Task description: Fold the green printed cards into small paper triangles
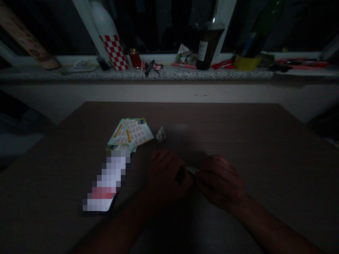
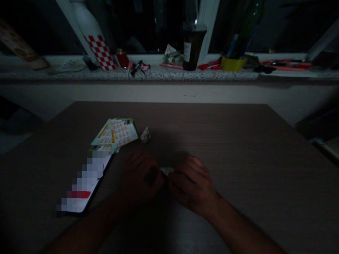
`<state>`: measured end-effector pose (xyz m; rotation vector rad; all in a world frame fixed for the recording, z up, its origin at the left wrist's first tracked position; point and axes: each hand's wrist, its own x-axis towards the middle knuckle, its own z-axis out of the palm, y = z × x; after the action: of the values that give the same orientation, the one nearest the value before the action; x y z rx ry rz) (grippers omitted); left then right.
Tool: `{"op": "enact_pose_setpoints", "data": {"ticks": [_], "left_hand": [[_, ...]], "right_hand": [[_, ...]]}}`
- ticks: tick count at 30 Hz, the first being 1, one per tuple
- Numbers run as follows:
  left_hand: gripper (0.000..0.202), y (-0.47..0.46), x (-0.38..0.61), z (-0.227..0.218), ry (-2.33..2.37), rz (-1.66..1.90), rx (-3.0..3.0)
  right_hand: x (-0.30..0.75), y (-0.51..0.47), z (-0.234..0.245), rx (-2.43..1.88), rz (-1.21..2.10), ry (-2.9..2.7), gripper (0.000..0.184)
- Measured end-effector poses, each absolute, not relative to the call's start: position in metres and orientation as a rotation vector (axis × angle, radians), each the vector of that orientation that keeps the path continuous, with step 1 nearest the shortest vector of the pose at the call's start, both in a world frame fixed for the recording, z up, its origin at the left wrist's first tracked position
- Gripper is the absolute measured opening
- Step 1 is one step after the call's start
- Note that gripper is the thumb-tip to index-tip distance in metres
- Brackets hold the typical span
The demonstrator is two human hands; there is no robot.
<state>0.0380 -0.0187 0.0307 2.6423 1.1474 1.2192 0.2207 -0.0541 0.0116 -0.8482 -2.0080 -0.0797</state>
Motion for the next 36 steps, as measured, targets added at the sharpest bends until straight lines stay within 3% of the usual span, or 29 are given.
{"op": "enact_pose_setpoints", "data": {"ticks": [10, 12, 15, 19, 36], "left_hand": [[0.009, -0.001, 0.018, 0.034, 1.337, 1.252, 2.601], [0.004, -0.004, 0.018, 0.035, 1.255, 1.269, 2.608], [0.013, -0.012, 0.022, 0.035, 1.041, 1.216, 2.64], [0.005, -0.019, 0.03, 0.033, 0.876, 1.144, 2.69], [0.006, -0.017, 0.034, 0.026, 0.8, 1.062, 2.715]], "right_hand": [[0.226, -0.055, 0.019, -0.914, -0.039, -1.951, 0.017], [0.227, -0.054, 0.02, -0.916, -0.033, -1.958, 0.018], [0.227, -0.053, 0.021, -0.911, -0.016, -1.967, 0.018], [0.226, -0.053, 0.021, -0.973, 0.011, -1.981, 0.021], [0.237, -0.046, 0.016, -1.223, -0.126, -1.935, 0.014]]}}
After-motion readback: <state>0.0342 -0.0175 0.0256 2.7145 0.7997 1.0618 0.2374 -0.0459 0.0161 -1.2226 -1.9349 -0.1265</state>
